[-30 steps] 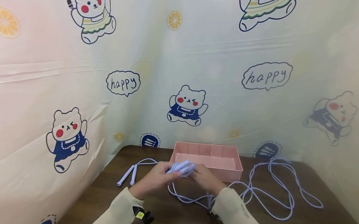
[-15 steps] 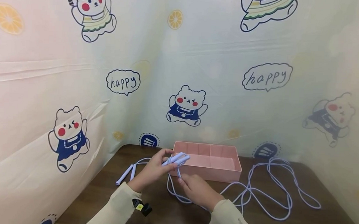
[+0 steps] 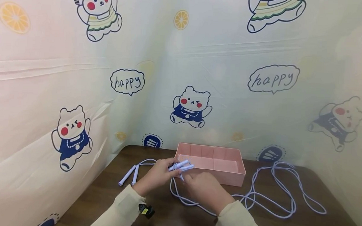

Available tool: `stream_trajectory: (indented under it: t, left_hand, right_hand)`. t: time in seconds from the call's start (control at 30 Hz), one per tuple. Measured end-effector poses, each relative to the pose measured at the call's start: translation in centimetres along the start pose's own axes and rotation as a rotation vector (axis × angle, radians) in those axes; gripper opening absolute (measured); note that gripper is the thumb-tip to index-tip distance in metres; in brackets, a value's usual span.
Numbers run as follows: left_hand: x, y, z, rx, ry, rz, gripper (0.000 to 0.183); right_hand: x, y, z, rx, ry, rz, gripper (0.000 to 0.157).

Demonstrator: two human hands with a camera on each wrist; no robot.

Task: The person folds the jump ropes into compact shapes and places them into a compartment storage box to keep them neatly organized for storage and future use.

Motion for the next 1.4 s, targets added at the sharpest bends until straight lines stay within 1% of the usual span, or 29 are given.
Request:
stream_trajectory:
  t: [0.07, 0.13, 0.27, 0.33, 0.37, 0.47, 0.53, 0.57, 0.63, 0.73, 0.8, 0.87, 0.97, 1.0, 1.07, 1.13, 1.2, 1.23, 1.3, 1.4]
  left_hand:
    - [-0.2, 0.4, -0.1, 0.039, 0.005, -0.024, 0.028]
    - [-0.3, 0.9, -0.2, 0.084, 0.016, -0.034, 0.030]
    - [-0.7, 1.8, 0.0, 0.164, 0.083, -0.045, 0.030]
    - [-1.0, 2.2, 0.2, 0.206, 0.125, -0.041, 0.031]
    - [-1.4, 2.3, 0.4, 0.231, 0.157, -0.038, 0.032]
    - [-2.0, 2.7, 0.9, 0.328, 0.226, 0.013, 0.032]
    - [-2.3, 2.9, 1.2, 0.398, 0.261, 0.069, 0.032]
    - [-2.3, 3.0, 1.4, 0.428, 0.268, 0.096, 0.031]
    - [-2.1, 3.1, 1.7, 0.468, 0.257, 0.157, 0.030]
    - [-1.6, 3.3, 2.1, 0.503, 0.238, 0.211, 0.028]
    - [-1.6, 3.6, 2.2, 0.511, 0.246, 0.204, 0.024]
    - [-2.0, 3.9, 2.1, 0.511, 0.275, 0.150, 0.023]
    - [-3.0, 4.3, 1.7, 0.482, 0.328, 0.036, 0.030]
    - [-3.4, 4.3, 1.6, 0.467, 0.338, 0.008, 0.033]
    - [-3.8, 4.1, 1.4, 0.441, 0.338, -0.007, 0.040]
    - [-4.0, 3.9, 1.3, 0.410, 0.331, -0.020, 0.041]
    - [-4.0, 3.7, 1.3, 0.396, 0.320, -0.011, 0.036]
    - [-3.9, 3.7, 1.4, 0.396, 0.306, 0.001, 0.033]
    - [-3.8, 3.7, 1.5, 0.395, 0.286, 0.018, 0.026]
    - [-3.2, 3.7, 1.5, 0.376, 0.230, 0.087, 0.022]
  right_hand:
    - [-0.1, -0.7, -0.1, -0.014, -0.023, 0.027, 0.016]
    - [-0.4, -1.0, -0.2, -0.007, -0.023, 0.030, 0.019]
    - [-1.4, -1.0, -0.4, 0.038, 0.006, 0.012, 0.018]
    - [-1.7, -1.1, -0.4, 0.037, 0.005, 0.001, 0.019]
    - [-1.8, -1.3, -0.5, 0.031, 0.000, -0.006, 0.019]
    - [-1.8, -1.7, -0.7, 0.013, -0.022, -0.060, 0.020]
    - [-1.9, -1.8, -0.8, 0.009, -0.030, -0.127, 0.019]
    - [-2.0, -1.8, -0.8, 0.008, -0.031, -0.161, 0.018]
    - [-2.1, -1.9, -0.9, -0.002, -0.033, -0.220, 0.016]
    - [-2.3, -1.9, -0.8, -0.021, -0.033, -0.263, 0.012]
    - [-2.2, -1.8, -1.0, -0.030, -0.042, -0.244, 0.010]
    - [-2.0, -1.6, -1.1, -0.033, -0.054, -0.219, 0.010]
    - [-1.8, -1.3, -1.4, -0.035, -0.067, -0.167, 0.015]
    - [-2.0, -1.2, -1.4, -0.032, -0.058, -0.161, 0.015]
    - [-2.4, -1.2, -1.5, -0.024, -0.024, -0.169, 0.014]
    - [-3.1, -1.0, -1.5, 0.004, 0.023, -0.209, 0.010]
    - [-4.0, -0.6, -1.3, 0.038, 0.069, -0.281, 0.006]
    - [-4.4, -0.3, -1.2, 0.055, 0.090, -0.321, 0.007]
    - [-5.1, 0.6, -0.9, 0.095, 0.131, -0.395, 0.014]
    - [-5.9, 2.1, -0.5, 0.135, 0.183, -0.439, 0.026]
Point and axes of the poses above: each hand's wrist, its own z-axis away from the middle knuckle, its own y-axis out of the palm, x = y × z, the point moved 10 cm from there along -z, towards the middle knuckle, and after that the axes turned 9 degrees about x, right-handed, at the moved point
